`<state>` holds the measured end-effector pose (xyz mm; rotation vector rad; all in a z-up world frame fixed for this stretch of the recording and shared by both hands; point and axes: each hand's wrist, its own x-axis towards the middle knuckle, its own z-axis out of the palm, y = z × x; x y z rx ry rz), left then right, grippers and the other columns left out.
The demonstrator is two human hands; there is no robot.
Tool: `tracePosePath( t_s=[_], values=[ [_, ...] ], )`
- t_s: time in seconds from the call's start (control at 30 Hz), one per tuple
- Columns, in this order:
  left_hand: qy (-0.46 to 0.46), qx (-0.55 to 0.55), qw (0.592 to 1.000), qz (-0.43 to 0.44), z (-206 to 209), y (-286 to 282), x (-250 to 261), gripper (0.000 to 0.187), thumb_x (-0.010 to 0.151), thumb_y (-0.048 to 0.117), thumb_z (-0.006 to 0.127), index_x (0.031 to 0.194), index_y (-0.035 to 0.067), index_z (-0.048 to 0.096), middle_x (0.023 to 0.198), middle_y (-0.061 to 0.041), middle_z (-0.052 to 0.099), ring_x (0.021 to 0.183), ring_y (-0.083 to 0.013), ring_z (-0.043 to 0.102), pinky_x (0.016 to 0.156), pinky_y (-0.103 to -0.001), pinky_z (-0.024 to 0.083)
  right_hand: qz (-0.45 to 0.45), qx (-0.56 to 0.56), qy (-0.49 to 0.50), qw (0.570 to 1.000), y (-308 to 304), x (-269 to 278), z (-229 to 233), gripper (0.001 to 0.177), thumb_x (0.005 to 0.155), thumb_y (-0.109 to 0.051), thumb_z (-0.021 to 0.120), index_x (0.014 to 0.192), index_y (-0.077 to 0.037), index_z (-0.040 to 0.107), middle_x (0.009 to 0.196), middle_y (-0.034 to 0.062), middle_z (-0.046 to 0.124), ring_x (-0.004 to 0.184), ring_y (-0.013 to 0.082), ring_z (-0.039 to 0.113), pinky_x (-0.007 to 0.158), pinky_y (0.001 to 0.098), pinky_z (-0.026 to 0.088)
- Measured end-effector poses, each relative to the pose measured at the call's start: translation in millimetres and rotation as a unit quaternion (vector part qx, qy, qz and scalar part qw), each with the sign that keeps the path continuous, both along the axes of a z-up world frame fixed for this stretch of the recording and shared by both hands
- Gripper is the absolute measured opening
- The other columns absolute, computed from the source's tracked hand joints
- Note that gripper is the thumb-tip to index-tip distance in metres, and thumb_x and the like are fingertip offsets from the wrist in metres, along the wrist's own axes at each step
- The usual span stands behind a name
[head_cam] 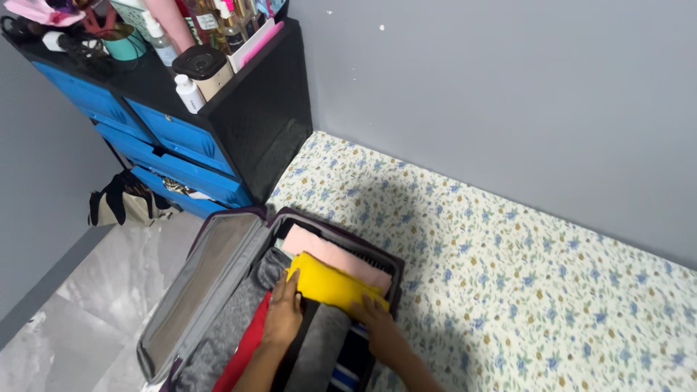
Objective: The person folds a yellow t-shirt and a grey t-shirt on a bed and places them into an open suitcase. The person handles the shirts by hand, smoothing and folding them before packing.
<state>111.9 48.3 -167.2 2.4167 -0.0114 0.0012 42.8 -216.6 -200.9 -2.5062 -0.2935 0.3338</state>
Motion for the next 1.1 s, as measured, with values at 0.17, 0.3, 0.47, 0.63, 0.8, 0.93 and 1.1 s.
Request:
tracePosePath(
  t_s=[0.17,0.3,0.47,0.63,0.8,0.93,1.1],
  values=[
    [-0.011,-0.077,0.996,0.048,26,1,-36,0.052,0.092,0.009,0.061,0.143,0.011,0.054,0.151,-0.018,0.05,0.139,-0.0361,0.048,0.114,-0.041,0.04,-0.089,0.11,-0.003,0.99,-18,-13,10,0.056,0.099,-0.012,0.055,0.153,-0.013,0.041,0.161,0.0179,0.036,0.15,0.0347,0.033,0.12,0.0421,0.031],
    [-0.019,-0.107,0.991,0.082,42,-4,-76,0.045,0.092,0.011,0.064,0.137,0.01,0.06,0.145,-0.017,0.058,0.132,-0.0355,0.055,0.11,-0.04,0.044,-0.133,0.119,-0.014,0.984,-30,-36,24,0.054,0.099,-0.017,0.055,0.152,-0.015,0.042,0.163,0.0153,0.035,0.148,0.0325,0.037,0.118,0.0411,0.035],
    [-0.013,-0.159,0.98,0.122,54,-3,-128,0.036,0.092,0.012,0.066,0.129,0.009,0.067,0.126,-0.015,0.071,0.114,-0.0284,0.071,0.099,-0.037,0.055,-0.111,0.123,-0.074,0.983,-35,-71,44,0.055,0.098,-0.02,0.059,0.15,-0.013,0.044,0.161,0.0181,0.037,0.147,0.0352,0.037,0.116,0.0433,0.035],
    [-0.049,-0.202,0.97,0.13,84,8,-192,0.029,0.094,0.014,0.067,0.122,0.011,0.071,0.111,-0.012,0.077,0.102,-0.0215,0.075,0.09,-0.035,0.057,-0.107,0.185,-0.103,0.971,-13,-111,81,0.049,0.099,-0.023,0.06,0.146,-0.012,0.052,0.156,0.0151,0.045,0.138,0.0319,0.05,0.11,0.0402,0.043],
    [-0.062,-0.21,0.966,0.135,131,29,-259,0.024,0.095,0.019,0.067,0.117,0.013,0.074,0.1,-0.009,0.079,0.092,-0.0178,0.075,0.084,-0.032,0.056,-0.068,0.317,-0.134,0.936,14,-160,119,0.044,0.099,-0.018,0.061,0.142,-0.01,0.055,0.151,0.013,0.052,0.127,0.0257,0.06,0.104,0.0342,0.051],
    [-0.071,-0.221,0.96,0.158,158,43,-313,0.023,0.096,0.02,0.066,0.115,0.012,0.075,0.096,-0.007,0.08,0.089,-0.0131,0.074,0.082,-0.029,0.055,-0.05,0.311,-0.125,0.941,34,-205,150,0.041,0.099,-0.016,0.062,0.14,-0.012,0.058,0.147,0.0121,0.056,0.12,0.0223,0.062,0.101,0.0327,0.051],
    [-0.06,-0.242,0.956,0.154,158,66,-371,0.023,0.098,0.018,0.064,0.116,0.01,0.075,0.097,-0.005,0.08,0.087,-0.011,0.069,0.079,-0.027,0.053,-0.066,0.306,-0.075,0.947,53,-255,160,0.041,0.099,-0.017,0.063,0.139,-0.016,0.06,0.132,0.0091,0.062,0.101,0.0174,0.065,0.093,0.0293,0.052]
  ],
)
